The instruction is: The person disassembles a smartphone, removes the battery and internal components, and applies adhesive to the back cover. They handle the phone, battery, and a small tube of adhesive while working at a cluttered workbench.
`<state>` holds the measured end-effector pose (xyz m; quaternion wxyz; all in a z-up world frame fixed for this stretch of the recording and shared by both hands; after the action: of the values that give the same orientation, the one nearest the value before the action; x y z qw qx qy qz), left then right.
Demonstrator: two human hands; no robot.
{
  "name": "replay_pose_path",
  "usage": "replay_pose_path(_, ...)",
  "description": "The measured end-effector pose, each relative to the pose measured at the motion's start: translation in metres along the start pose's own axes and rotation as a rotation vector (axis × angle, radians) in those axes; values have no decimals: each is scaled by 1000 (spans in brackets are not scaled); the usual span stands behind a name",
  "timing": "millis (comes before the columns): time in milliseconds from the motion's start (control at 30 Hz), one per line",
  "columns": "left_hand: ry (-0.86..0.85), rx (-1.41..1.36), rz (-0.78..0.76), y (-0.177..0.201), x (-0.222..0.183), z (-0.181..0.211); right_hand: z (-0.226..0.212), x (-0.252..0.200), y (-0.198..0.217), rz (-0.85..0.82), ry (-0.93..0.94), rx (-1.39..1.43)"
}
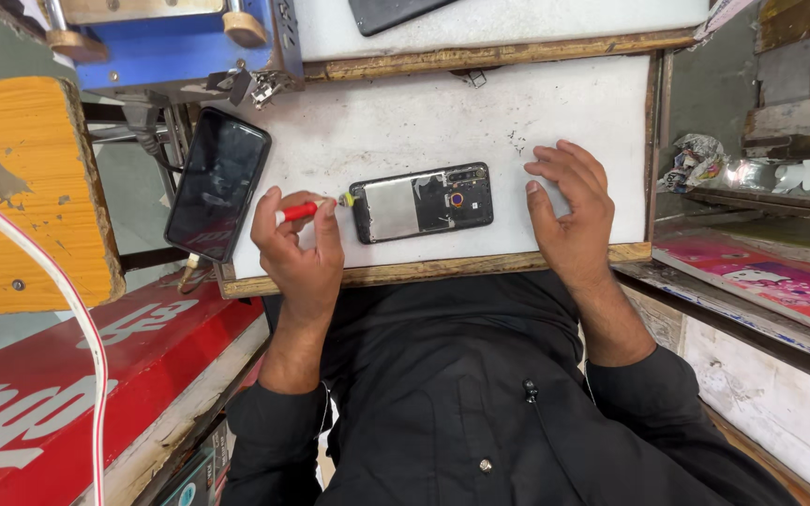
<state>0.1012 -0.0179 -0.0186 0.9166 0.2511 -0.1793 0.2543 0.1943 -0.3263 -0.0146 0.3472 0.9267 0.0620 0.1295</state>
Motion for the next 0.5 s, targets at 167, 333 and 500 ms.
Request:
replay_pose_path(167,-21,25,-30,-5,3,-4,-2,0,1,7,0,13)
replay_pose_path(333,-43,42,-32,-9,5,-4,-1,0,1,12,-3,10)
replay_pose_path(500,-52,50,-31,-11,6,-3,1,0,0,6,-5,3)
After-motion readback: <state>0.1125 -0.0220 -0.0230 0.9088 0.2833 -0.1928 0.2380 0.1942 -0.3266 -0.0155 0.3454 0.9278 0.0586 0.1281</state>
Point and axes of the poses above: each hand's wrist, its own x-axis towards the middle knuckle, its own y-axis out of the back of the hand, z = x × y, the point moved 8 cm from there along x, towards the middle knuckle, and after that the axes turned 2 degrees about z, right-handed, at the moved point
